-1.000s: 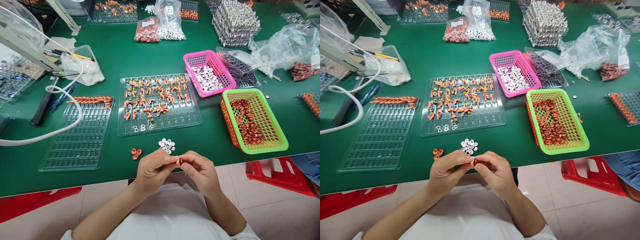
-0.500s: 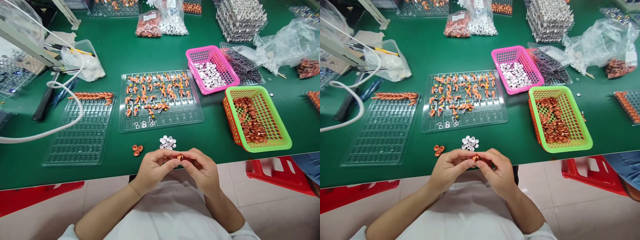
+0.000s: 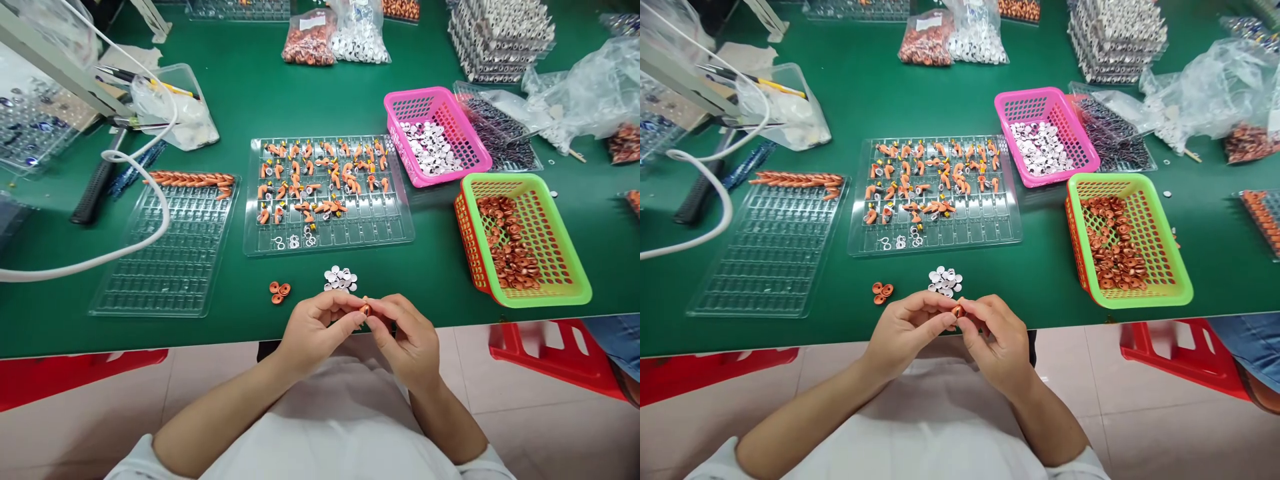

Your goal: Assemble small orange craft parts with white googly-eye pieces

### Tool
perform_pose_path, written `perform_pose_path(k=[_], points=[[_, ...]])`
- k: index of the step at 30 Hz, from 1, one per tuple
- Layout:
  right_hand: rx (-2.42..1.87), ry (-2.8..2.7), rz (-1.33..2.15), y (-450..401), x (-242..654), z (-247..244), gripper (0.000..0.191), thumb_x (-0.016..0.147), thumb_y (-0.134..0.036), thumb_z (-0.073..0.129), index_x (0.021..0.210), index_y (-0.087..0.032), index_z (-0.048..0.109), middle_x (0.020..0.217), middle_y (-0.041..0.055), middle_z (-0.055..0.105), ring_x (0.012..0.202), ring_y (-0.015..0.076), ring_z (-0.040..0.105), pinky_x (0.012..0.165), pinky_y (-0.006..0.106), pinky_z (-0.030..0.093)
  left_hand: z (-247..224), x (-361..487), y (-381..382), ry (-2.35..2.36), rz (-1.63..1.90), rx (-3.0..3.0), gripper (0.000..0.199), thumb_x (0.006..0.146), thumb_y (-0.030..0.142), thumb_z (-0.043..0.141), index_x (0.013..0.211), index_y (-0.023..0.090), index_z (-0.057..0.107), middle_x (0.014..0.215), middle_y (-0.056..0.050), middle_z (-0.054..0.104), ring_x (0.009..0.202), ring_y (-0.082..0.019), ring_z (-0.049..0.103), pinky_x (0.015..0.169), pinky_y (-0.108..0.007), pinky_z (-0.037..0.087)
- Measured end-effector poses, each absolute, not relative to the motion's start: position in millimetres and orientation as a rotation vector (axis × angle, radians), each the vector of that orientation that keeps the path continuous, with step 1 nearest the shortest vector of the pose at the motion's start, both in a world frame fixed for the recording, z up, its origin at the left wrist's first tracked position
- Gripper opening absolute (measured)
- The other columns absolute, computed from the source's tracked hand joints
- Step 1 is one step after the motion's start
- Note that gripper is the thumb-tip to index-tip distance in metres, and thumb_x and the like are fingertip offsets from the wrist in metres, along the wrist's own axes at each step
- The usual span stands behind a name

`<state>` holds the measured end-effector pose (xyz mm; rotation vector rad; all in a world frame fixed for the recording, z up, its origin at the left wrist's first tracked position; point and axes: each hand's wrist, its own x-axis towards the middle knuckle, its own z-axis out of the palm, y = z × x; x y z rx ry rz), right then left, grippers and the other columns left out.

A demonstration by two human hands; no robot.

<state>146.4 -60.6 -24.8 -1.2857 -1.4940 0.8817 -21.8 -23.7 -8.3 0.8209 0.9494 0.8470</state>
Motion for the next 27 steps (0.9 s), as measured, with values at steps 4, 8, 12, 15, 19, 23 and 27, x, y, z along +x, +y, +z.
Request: perform_pose_path(k=[4, 8, 12, 15, 19, 23, 27], points=[[-1.289, -1.508, 0.86, -62.4, 146.4, -26.8, 0.031, 0.091, -0.011, 0.062, 0.117, -0.027, 0.069, 0.094, 0.0039, 0.07, 0.076, 0.0151, 0.065, 0.058, 0.025, 0.05, -12.3, -24.0, -24.8, 0.947, 0.837, 0.885, 0.013, 0.08, 0.02, 0.079, 0.093, 0.018, 0.076, 0.092, -0.004, 0.078, 0.088, -0.018, 0.074, 0.081, -0.027, 0.062], [-1.271, -1.506, 0.826, -62.5, 144.0, -30.3, 0.034, 0.09, -0.009, 0.061, 0.118, -0.028, 0.068, 0.095, 0.0036, 0.071, 0.079, 0.0159, 0.066, 0.062, 0.026, 0.052, -12.3, -25.7, -22.9, 1.001, 0.852, 1.089, 0.009, 0.082, 0.017, 0.076, 0.092, 0.018, 0.077, 0.091, -0.004, 0.079, 0.085, -0.017, 0.074, 0.078, -0.024, 0.06], [-1.272, -1.44, 0.886, -62.1, 142.6, -32.6, 0.031, 0.091, -0.011, 0.061, 0.114, -0.029, 0.07, 0.095, 0.0032, 0.07, 0.08, 0.0166, 0.066, 0.063, 0.027, 0.052, -10.8, -27.5, -18.7, 0.992, 0.892, 1.398, 0.014, 0.085, 0.012, 0.072, 0.096, 0.019, 0.076, 0.087, -0.004, 0.078, 0.078, -0.014, 0.071, 0.073, -0.022, 0.057], [-1.26, -1.346, 0.994, -61.8, 142.5, -34.5, 0.026, 0.092, -0.014, 0.061, 0.11, -0.028, 0.072, 0.093, 0.0029, 0.07, 0.078, 0.0161, 0.064, 0.061, 0.027, 0.051, -13.7, -28.7, -15.9, 0.948, 1.008, 1.616, 0.017, 0.086, 0.009, 0.07, 0.099, 0.019, 0.075, 0.081, -0.003, 0.075, 0.073, -0.013, 0.068, 0.07, -0.023, 0.056], [-1.177, -1.208, 1.159, -60.4, 142.8, -38.6, 0.019, 0.094, -0.019, 0.062, 0.106, -0.027, 0.073, 0.089, 0.0032, 0.069, 0.074, 0.015, 0.062, 0.057, 0.025, 0.049, -20.0, -30.4, -14.1, 0.979, 1.139, 1.797, 0.011, 0.085, 0.015, 0.073, 0.095, 0.02, 0.077, 0.091, -0.007, 0.069, 0.081, -0.015, 0.068, 0.069, -0.025, 0.057], [-1.118, -1.15, 1.292, -57.6, 144.9, -36.5, 0.016, 0.094, -0.022, 0.063, 0.106, -0.026, 0.073, 0.091, 0.0045, 0.066, 0.077, 0.0158, 0.062, 0.06, 0.026, 0.052, -22.0, -32.1, -13.8, 0.915, 1.145, 1.911, 0.017, 0.089, 0.012, 0.068, 0.101, 0.021, 0.074, 0.104, -0.009, 0.074, 0.093, -0.018, 0.072, 0.08, -0.029, 0.06], [-1.087, -1.14, 1.365, -55.8, 148.6, -28.3, 0.018, 0.093, -0.022, 0.066, 0.108, -0.028, 0.073, 0.093, 0.0042, 0.066, 0.075, 0.0149, 0.062, 0.059, 0.025, 0.054, -19.0, -34.2, -12.8, 0.8, 1.146, 2.025, 0.026, 0.09, 0.006, 0.062, 0.111, 0.021, 0.068, 0.1, -0.008, 0.078, 0.095, -0.018, 0.073, 0.083, -0.029, 0.059]])
